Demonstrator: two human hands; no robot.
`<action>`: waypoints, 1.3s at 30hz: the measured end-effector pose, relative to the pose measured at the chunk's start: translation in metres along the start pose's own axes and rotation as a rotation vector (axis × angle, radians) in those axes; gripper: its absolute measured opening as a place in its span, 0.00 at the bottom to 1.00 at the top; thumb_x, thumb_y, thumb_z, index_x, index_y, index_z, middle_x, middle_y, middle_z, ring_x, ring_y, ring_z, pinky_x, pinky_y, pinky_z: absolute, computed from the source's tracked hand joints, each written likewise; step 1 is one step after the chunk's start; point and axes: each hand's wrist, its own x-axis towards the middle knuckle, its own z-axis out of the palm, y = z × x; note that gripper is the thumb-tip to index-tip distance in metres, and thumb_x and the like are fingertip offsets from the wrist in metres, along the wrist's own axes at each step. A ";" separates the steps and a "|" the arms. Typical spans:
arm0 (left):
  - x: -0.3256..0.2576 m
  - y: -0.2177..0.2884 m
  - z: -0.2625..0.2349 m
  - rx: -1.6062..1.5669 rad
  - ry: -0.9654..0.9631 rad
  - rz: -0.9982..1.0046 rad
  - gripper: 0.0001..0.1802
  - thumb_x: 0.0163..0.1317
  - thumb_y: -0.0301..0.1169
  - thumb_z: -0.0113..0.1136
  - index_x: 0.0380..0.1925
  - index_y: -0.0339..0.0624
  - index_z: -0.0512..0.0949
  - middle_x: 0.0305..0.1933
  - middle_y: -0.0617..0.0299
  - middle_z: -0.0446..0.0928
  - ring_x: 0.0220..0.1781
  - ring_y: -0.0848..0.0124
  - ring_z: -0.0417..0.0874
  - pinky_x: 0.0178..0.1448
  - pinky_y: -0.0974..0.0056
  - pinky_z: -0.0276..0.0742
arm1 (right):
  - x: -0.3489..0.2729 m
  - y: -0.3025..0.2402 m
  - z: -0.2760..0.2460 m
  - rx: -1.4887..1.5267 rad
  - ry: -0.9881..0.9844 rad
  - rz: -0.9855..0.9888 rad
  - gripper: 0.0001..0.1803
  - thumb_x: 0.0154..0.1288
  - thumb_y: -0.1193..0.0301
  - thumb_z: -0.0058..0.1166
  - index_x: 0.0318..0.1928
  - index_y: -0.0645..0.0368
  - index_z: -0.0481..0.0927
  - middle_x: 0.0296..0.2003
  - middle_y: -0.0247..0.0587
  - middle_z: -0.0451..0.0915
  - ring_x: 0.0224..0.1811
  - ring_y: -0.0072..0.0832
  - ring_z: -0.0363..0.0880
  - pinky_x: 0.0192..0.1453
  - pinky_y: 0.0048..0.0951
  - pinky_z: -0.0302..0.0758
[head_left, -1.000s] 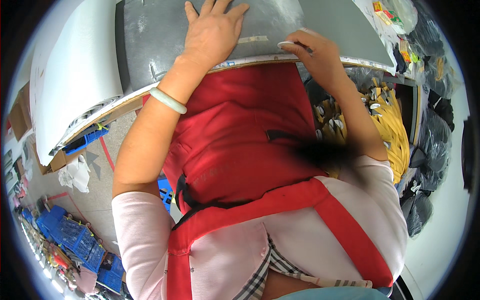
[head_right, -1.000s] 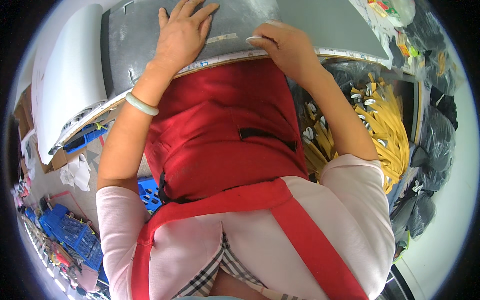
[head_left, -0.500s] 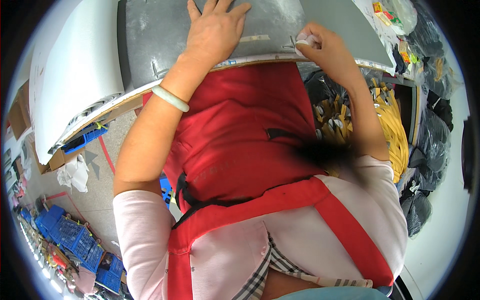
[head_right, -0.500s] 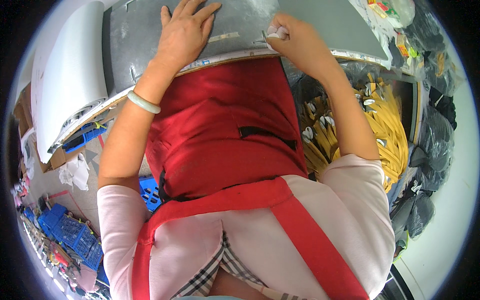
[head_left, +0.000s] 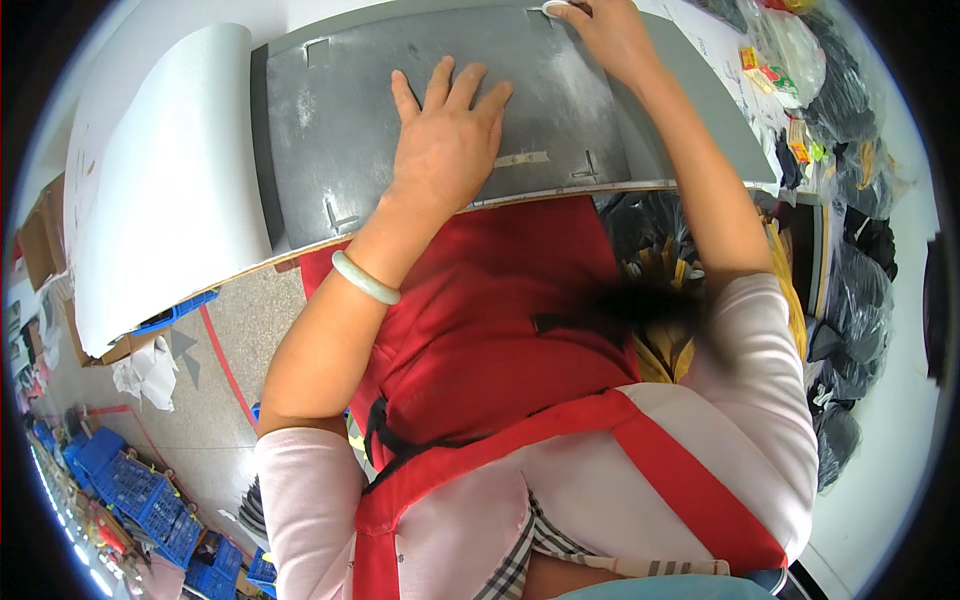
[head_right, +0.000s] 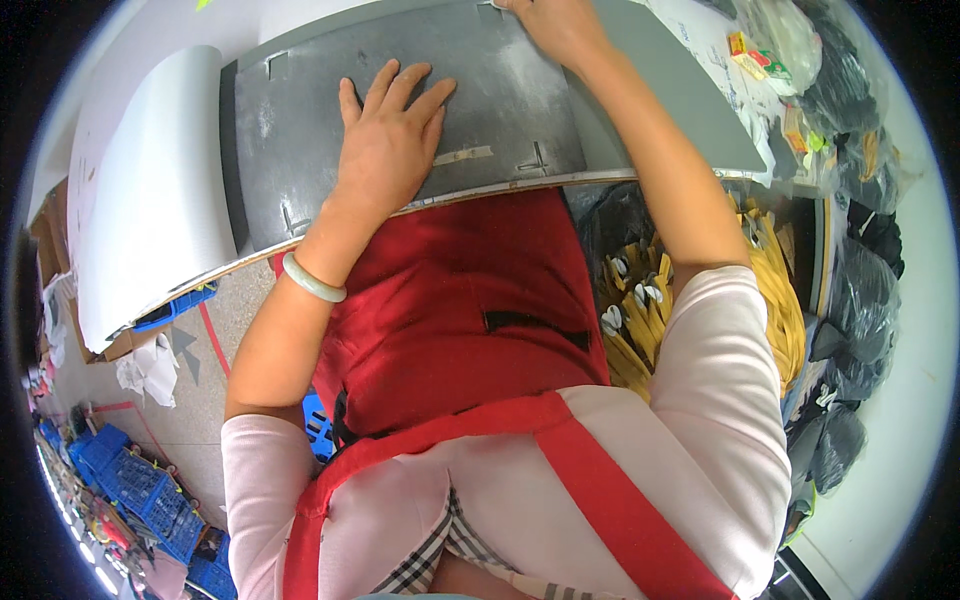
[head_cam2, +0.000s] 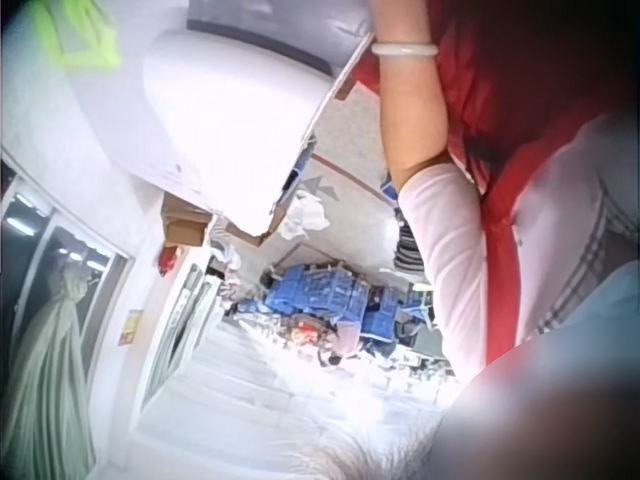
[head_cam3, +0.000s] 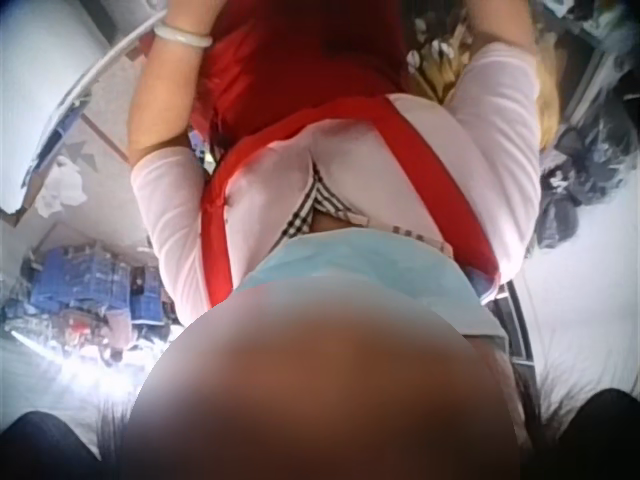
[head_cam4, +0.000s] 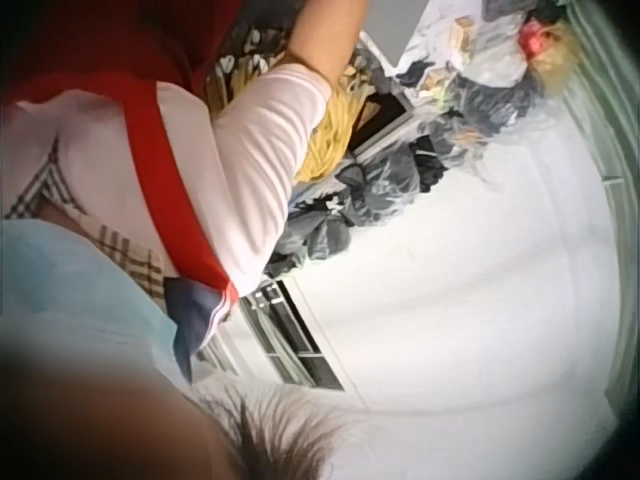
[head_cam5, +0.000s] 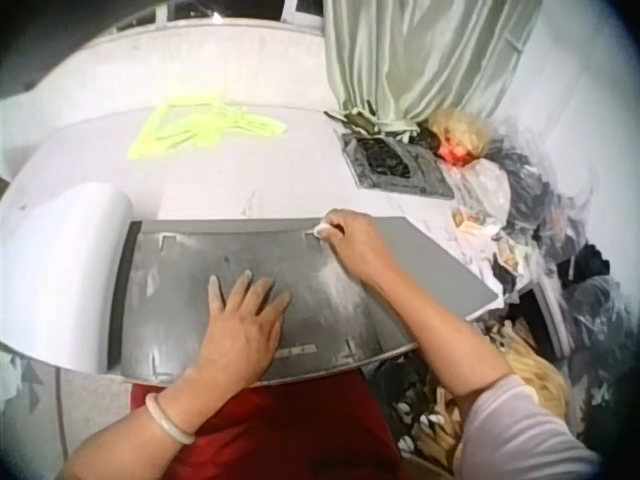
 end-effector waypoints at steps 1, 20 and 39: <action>0.000 -0.001 0.000 0.001 -0.003 -0.002 0.19 0.71 0.34 0.58 0.61 0.56 0.80 0.66 0.60 0.74 0.73 0.52 0.69 0.72 0.27 0.57 | 0.006 -0.001 0.002 0.001 -0.004 -0.002 0.14 0.68 0.65 0.57 0.35 0.66 0.79 0.31 0.57 0.80 0.33 0.48 0.78 0.41 0.43 0.73; 0.008 0.006 0.005 -0.055 0.023 -0.007 0.18 0.71 0.35 0.58 0.60 0.56 0.80 0.67 0.61 0.74 0.74 0.55 0.68 0.75 0.28 0.55 | 0.036 0.073 0.017 -0.323 0.177 -0.134 0.12 0.61 0.69 0.61 0.38 0.66 0.78 0.26 0.51 0.82 0.29 0.42 0.83 0.36 0.40 0.77; -0.001 0.000 0.013 -0.018 0.056 -0.013 0.19 0.69 0.37 0.57 0.56 0.44 0.82 0.67 0.52 0.72 0.75 0.50 0.66 0.71 0.18 0.50 | 0.082 -0.156 0.130 0.120 -0.242 -0.347 0.12 0.66 0.69 0.60 0.36 0.70 0.83 0.32 0.62 0.82 0.34 0.54 0.81 0.43 0.45 0.76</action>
